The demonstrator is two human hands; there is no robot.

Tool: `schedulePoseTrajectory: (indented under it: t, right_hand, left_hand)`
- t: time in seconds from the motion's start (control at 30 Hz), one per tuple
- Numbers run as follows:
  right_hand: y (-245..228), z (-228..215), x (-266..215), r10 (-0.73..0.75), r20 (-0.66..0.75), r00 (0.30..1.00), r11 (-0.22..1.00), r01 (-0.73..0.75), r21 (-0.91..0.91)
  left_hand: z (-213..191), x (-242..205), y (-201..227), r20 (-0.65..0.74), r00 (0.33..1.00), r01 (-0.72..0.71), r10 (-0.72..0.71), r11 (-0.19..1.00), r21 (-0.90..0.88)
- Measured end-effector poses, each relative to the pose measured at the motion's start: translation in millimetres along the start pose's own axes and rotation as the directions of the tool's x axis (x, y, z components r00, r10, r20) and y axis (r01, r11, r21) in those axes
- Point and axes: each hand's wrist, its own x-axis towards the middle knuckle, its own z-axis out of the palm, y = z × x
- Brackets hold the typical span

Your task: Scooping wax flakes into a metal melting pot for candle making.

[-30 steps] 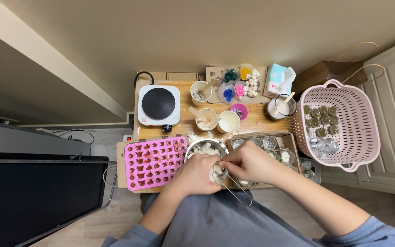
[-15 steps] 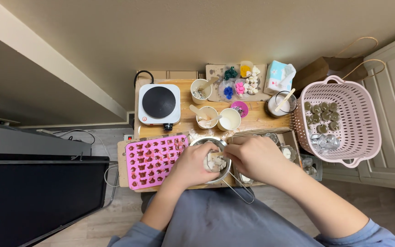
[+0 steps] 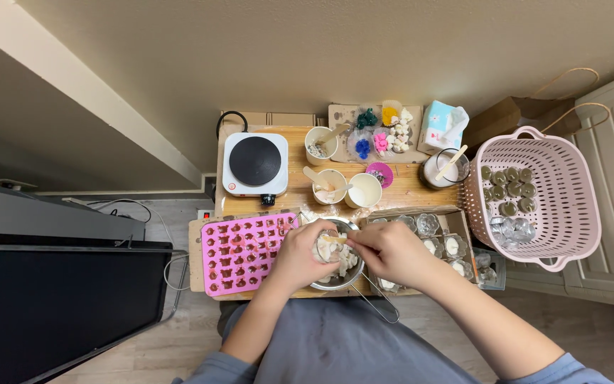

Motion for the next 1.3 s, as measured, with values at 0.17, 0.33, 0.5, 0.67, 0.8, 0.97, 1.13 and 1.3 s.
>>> schedulePoseTrajectory:
  t: [0.17, 0.33, 0.5, 0.67, 0.8, 0.97, 1.13, 1.3]
  right_hand:
    - [13.2, 7.8, -2.9, -0.017, -0.009, 1.000, 0.995, 0.016, -0.095]
    - [24.0, 8.3, -3.7, -0.066, -0.064, 0.996, 0.990, 0.057, -0.133]
    - [36.8, 6.6, -7.9, -0.105, -0.119, 0.987, 0.980, 0.083, -0.179]
    - [34.6, 9.0, -11.7, -0.102, -0.142, 0.985, 0.953, 0.055, -0.298]
    - [36.8, 14.6, -18.4, -0.150, -0.154, 0.977, 0.905, 0.073, -0.418]
    - [58.5, 36.1, -24.0, -0.212, -0.153, 0.965, 0.902, 0.133, -0.410]
    - [71.7, 49.2, -36.3, -0.259, -0.137, 0.956, 0.887, 0.180, -0.425]
    - [68.6, 63.1, -52.5, -0.255, -0.191, 0.948, 0.844, 0.122, -0.523]
  left_hand:
    - [-3.4, 3.5, -6.8, -0.014, 0.990, -0.139, 0.139, 0.990, 0.020]
    - [-8.9, 16.1, -12.4, 0.045, 0.980, -0.196, 0.194, 0.979, 0.052]
    - [-11.7, 23.8, -25.7, 0.147, 0.976, -0.188, 0.162, 0.964, 0.185]
    - [-24.2, 30.0, -19.5, 0.263, 0.933, -0.288, 0.247, 0.948, 0.134]
    - [-28.0, 36.8, -17.8, 0.353, 0.886, -0.366, 0.302, 0.922, 0.130]
    - [-22.0, 37.7, -25.2, 0.391, 0.848, -0.457, 0.357, 0.867, 0.200]
    - [-17.5, 29.8, -36.4, 0.410, 0.834, -0.505, 0.370, 0.811, 0.295]
    - [-15.2, 15.1, -44.6, 0.354, 0.845, -0.521, 0.400, 0.762, 0.384]
